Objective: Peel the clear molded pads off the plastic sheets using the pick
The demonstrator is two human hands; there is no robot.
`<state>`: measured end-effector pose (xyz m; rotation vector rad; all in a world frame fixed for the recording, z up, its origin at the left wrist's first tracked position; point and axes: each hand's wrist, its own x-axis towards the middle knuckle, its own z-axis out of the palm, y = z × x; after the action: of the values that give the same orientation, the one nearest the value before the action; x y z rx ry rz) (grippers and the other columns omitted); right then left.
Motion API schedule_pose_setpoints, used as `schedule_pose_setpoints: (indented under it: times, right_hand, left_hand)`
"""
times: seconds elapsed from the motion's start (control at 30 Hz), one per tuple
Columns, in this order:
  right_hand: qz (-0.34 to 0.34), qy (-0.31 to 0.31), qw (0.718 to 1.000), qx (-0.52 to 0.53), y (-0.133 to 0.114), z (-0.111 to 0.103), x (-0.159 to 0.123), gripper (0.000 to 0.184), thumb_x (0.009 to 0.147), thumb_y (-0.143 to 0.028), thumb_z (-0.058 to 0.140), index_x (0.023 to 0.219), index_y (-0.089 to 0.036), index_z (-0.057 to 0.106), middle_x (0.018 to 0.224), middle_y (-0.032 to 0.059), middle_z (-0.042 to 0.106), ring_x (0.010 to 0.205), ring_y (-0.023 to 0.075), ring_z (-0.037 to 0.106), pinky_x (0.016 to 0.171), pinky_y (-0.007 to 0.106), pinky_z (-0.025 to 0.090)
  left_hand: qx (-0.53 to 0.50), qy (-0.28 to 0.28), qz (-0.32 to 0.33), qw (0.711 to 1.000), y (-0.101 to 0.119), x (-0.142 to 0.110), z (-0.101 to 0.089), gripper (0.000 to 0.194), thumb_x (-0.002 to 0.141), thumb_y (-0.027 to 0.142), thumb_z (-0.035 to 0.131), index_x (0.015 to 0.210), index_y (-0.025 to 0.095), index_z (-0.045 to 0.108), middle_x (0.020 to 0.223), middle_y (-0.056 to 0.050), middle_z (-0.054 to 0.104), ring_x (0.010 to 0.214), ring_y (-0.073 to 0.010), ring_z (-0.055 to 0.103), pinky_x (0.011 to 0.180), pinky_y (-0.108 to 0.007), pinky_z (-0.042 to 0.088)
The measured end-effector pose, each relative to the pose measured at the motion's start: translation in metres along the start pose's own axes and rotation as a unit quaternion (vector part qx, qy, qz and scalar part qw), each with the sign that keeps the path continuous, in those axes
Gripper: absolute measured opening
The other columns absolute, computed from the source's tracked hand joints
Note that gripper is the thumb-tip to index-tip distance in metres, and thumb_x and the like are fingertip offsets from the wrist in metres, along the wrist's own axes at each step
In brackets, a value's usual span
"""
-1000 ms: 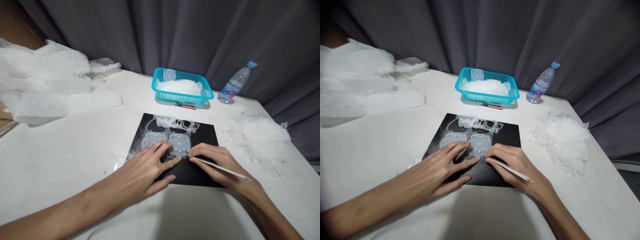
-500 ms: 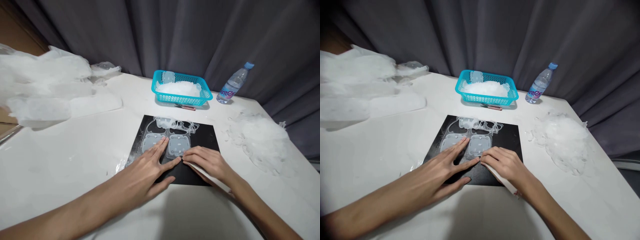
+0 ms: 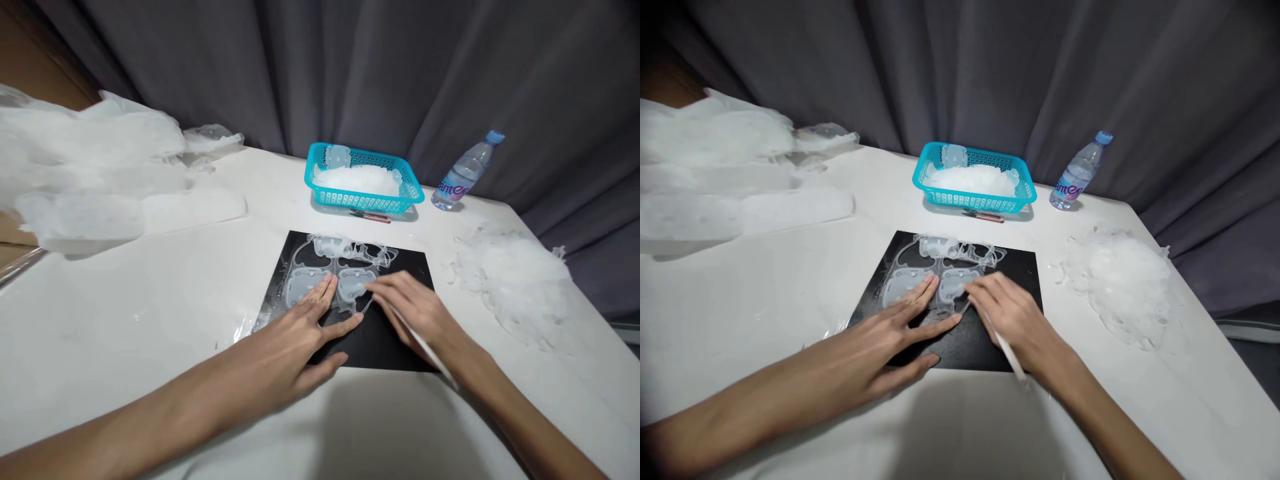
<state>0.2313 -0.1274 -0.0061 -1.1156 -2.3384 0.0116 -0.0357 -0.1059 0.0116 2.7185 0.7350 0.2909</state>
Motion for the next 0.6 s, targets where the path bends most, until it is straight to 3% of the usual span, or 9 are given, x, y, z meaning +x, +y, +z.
schedule_pose_setpoints:
  times: [0.17, 0.33, 0.47, 0.53, 0.6]
  right_hand:
    - [0.096, 0.100, 0.990, 0.007, 0.026, -0.002, 0.020, 0.025, 0.108, -0.019, 0.046, 0.120, -0.018, 0.068, 0.110, 0.0139, 0.071, 0.104, 0.0265, 0.068, 0.095, 0.044, 0.057]
    - [0.219, 0.215, 0.950, 0.055, 0.038, -0.014, 0.018, 0.020, 0.107, -0.027, 0.052, 0.109, -0.021, 0.071, 0.106, 0.0097, 0.072, 0.102, 0.0251, 0.069, 0.093, 0.042, 0.056]
    - [0.208, 0.168, 0.956, 0.118, 0.007, -0.019, 0.013, 0.019, 0.105, -0.023, 0.055, 0.114, -0.023, 0.072, 0.107, 0.0079, 0.072, 0.102, 0.0229, 0.068, 0.092, 0.040, 0.054]
    - [0.182, 0.150, 0.962, 0.136, -0.014, -0.016, 0.012, 0.021, 0.104, -0.020, 0.057, 0.118, -0.023, 0.072, 0.103, 0.0066, 0.070, 0.099, 0.0215, 0.065, 0.090, 0.038, 0.053]
    - [0.143, 0.121, 0.968, 0.165, -0.031, -0.010, 0.011, 0.025, 0.103, -0.017, 0.058, 0.124, -0.023, 0.071, 0.102, 0.0063, 0.068, 0.097, 0.0205, 0.063, 0.089, 0.037, 0.053]
  left_hand:
    - [0.008, -0.029, -0.004, 1.000, -0.001, 0.002, -0.003, 0.051, 0.106, 0.039, 0.055, 0.156, 0.029, 0.052, 0.171, -0.016, 0.032, 0.153, -0.0405, 0.039, 0.116, -0.051, 0.047]
    - [-0.012, -0.055, -0.029, 0.998, -0.001, 0.004, -0.004, 0.050, 0.105, 0.042, 0.054, 0.155, 0.032, 0.054, 0.171, -0.015, 0.033, 0.153, -0.0409, 0.040, 0.115, -0.052, 0.047]
    - [-0.122, 0.006, -0.124, 0.985, -0.007, 0.014, -0.012, 0.045, 0.106, 0.054, 0.049, 0.140, 0.031, 0.067, 0.154, -0.010, 0.059, 0.135, -0.0324, 0.062, 0.112, -0.045, 0.048]
    - [-0.216, 0.058, -0.185, 0.957, -0.014, 0.022, -0.017, 0.051, 0.107, 0.060, 0.041, 0.122, 0.026, 0.075, 0.127, -0.007, 0.074, 0.115, -0.0273, 0.069, 0.105, -0.040, 0.049]
    - [-0.310, 0.071, -0.235, 0.919, -0.023, 0.030, -0.020, 0.064, 0.107, 0.064, 0.031, 0.102, 0.021, 0.077, 0.100, -0.006, 0.076, 0.097, -0.0245, 0.069, 0.093, -0.037, 0.050]
